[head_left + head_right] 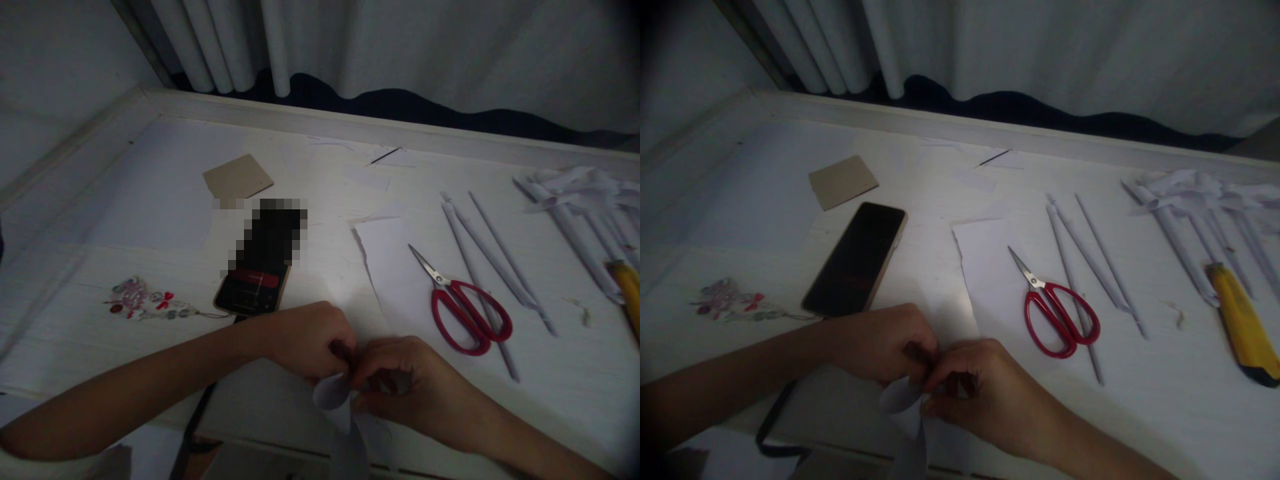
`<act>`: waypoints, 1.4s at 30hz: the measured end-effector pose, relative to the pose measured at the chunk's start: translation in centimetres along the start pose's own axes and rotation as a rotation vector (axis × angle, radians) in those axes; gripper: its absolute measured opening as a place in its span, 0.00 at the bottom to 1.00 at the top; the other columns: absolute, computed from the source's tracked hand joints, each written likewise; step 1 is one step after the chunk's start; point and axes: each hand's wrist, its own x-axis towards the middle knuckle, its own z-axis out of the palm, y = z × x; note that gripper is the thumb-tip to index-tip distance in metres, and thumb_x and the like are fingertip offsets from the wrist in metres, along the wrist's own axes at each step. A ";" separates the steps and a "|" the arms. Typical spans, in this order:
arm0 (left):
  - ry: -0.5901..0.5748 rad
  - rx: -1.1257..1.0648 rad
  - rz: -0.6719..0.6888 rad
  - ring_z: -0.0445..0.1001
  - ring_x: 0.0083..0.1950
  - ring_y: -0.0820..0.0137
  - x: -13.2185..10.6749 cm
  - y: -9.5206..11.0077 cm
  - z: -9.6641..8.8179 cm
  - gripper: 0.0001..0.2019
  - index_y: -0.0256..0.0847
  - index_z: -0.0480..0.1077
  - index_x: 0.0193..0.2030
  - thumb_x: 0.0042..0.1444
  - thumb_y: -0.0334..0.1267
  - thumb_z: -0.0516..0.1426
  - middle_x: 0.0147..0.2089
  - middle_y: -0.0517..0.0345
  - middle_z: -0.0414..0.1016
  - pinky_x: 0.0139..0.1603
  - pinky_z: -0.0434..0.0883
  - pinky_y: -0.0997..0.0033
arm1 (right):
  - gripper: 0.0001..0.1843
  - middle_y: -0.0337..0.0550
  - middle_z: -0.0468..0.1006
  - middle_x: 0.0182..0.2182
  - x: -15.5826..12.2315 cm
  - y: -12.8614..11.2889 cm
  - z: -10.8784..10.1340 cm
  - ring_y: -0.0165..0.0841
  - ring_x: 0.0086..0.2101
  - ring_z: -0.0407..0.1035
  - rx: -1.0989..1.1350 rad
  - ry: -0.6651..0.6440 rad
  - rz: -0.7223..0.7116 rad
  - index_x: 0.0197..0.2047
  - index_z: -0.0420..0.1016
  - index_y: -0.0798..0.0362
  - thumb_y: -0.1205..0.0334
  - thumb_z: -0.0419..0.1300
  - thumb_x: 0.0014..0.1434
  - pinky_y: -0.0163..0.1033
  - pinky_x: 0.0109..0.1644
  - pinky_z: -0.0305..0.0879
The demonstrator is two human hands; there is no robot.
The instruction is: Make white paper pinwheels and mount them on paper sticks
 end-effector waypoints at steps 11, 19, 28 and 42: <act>-0.027 0.004 -0.024 0.60 0.17 0.82 0.0 0.0 -0.1 0.07 0.33 0.68 0.23 0.42 0.23 0.51 0.14 0.68 0.60 0.16 0.55 0.87 | 0.04 0.38 0.73 0.25 0.0 0.2 0.1 0.25 0.23 0.62 -0.005 0.001 0.022 0.29 0.74 0.56 0.65 0.61 0.47 0.30 0.24 0.56; -0.120 -0.093 -0.098 0.63 0.17 0.80 0.1 0.0 -0.4 0.08 0.34 0.68 0.27 0.44 0.24 0.50 0.17 0.66 0.63 0.15 0.60 0.85 | 0.06 0.40 0.74 0.27 -0.1 0.1 -0.2 0.25 0.23 0.62 0.004 -0.023 0.041 0.29 0.75 0.57 0.65 0.63 0.45 0.30 0.24 0.58; -0.155 -0.103 -0.081 0.62 0.16 0.81 -0.1 0.0 -0.5 0.07 0.34 0.69 0.30 0.49 0.28 0.50 0.20 0.65 0.64 0.14 0.60 0.85 | 0.05 0.40 0.73 0.27 -0.4 0.0 -0.6 0.27 0.25 0.64 0.018 -0.045 0.045 0.29 0.74 0.56 0.65 0.63 0.45 0.32 0.28 0.61; -0.128 -0.077 -0.054 0.62 0.17 0.81 -0.1 -0.1 -0.2 0.10 0.34 0.72 0.31 0.48 0.25 0.50 0.18 0.66 0.63 0.16 0.60 0.85 | 0.05 0.39 0.74 0.27 -0.4 -0.2 -0.5 0.26 0.24 0.63 0.026 -0.048 0.036 0.29 0.74 0.56 0.64 0.62 0.46 0.31 0.27 0.60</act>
